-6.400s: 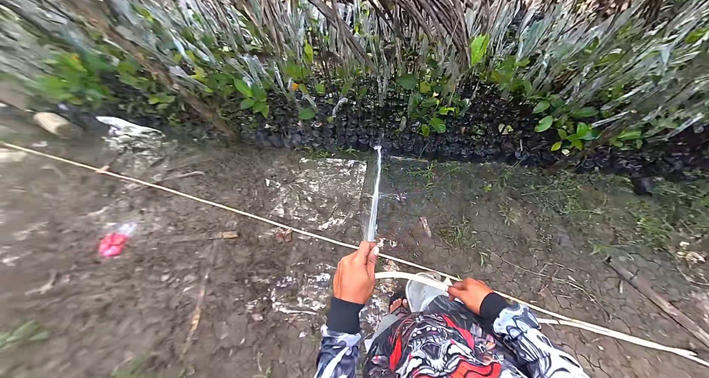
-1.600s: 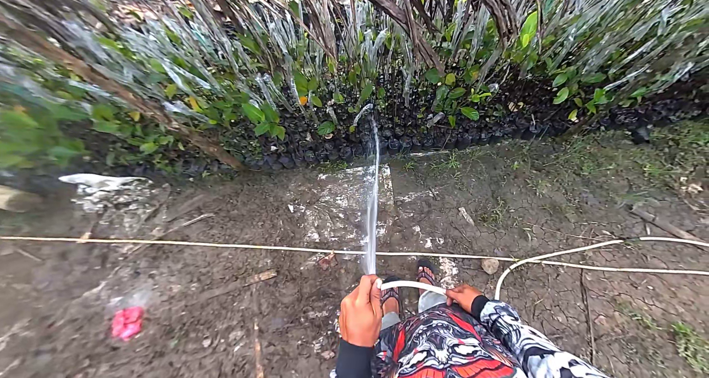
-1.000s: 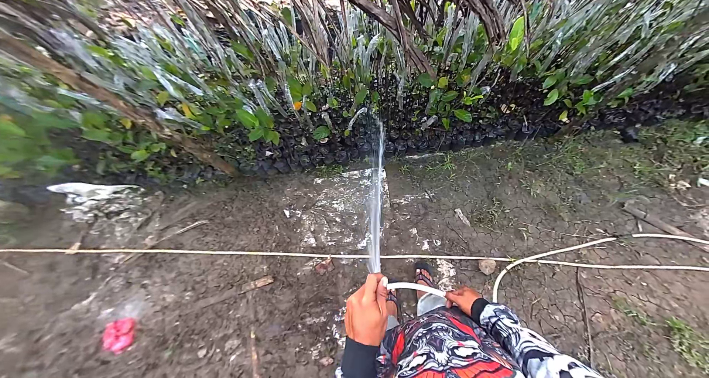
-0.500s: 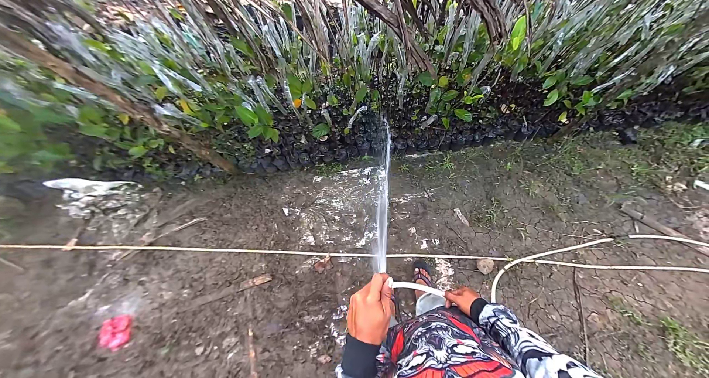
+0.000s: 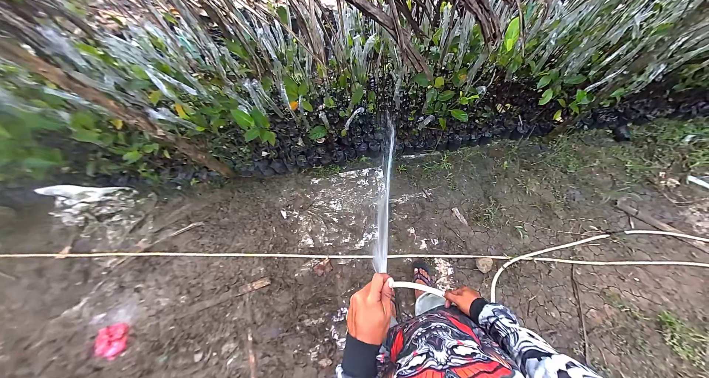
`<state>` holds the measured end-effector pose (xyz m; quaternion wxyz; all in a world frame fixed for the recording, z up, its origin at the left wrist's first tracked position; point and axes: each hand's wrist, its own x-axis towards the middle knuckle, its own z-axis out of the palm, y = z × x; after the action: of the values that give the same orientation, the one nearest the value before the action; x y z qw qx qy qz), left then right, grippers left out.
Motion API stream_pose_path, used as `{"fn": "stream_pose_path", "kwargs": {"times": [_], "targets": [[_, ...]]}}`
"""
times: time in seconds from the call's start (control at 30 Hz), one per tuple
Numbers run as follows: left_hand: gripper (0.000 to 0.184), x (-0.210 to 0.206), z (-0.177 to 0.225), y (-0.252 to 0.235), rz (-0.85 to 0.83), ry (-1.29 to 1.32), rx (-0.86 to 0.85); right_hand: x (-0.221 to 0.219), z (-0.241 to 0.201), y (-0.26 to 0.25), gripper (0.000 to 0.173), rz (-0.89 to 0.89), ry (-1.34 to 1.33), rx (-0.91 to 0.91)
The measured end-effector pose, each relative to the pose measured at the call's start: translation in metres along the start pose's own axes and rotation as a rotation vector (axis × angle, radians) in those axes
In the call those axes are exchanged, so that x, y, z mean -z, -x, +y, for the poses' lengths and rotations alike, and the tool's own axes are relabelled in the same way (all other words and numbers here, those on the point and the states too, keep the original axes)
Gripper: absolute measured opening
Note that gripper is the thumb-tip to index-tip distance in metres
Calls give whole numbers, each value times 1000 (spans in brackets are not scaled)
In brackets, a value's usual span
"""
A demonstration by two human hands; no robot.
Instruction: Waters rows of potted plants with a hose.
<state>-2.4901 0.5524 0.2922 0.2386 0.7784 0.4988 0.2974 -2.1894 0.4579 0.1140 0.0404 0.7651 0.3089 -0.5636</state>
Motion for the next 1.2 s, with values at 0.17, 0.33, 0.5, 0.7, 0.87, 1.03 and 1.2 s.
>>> {"fn": "stream_pose_path", "kwargs": {"times": [0.17,0.33,0.5,0.7,0.87,1.03,1.2], "targets": [[38,-1,-2,0,-41,17,-30,-4,3,-2,49,24,-30,3],[37,0,-1,-4,-11,10,-27,-4,1,-3,48,23,-35,-3],[36,-1,-1,-6,-14,13,-46,-3,1,-2,49,23,-38,6],[39,1,0,-7,-2,18,-62,0,-4,6,51,7,-17,34],[37,0,2,-8,8,15,-46,-3,2,-2,50,14,-3,28],[38,-2,3,-9,17,29,-74,-2,-2,2,49,19,-34,18],[38,0,4,-11,23,22,-77,1,-9,8,50,-7,-21,-4]]}}
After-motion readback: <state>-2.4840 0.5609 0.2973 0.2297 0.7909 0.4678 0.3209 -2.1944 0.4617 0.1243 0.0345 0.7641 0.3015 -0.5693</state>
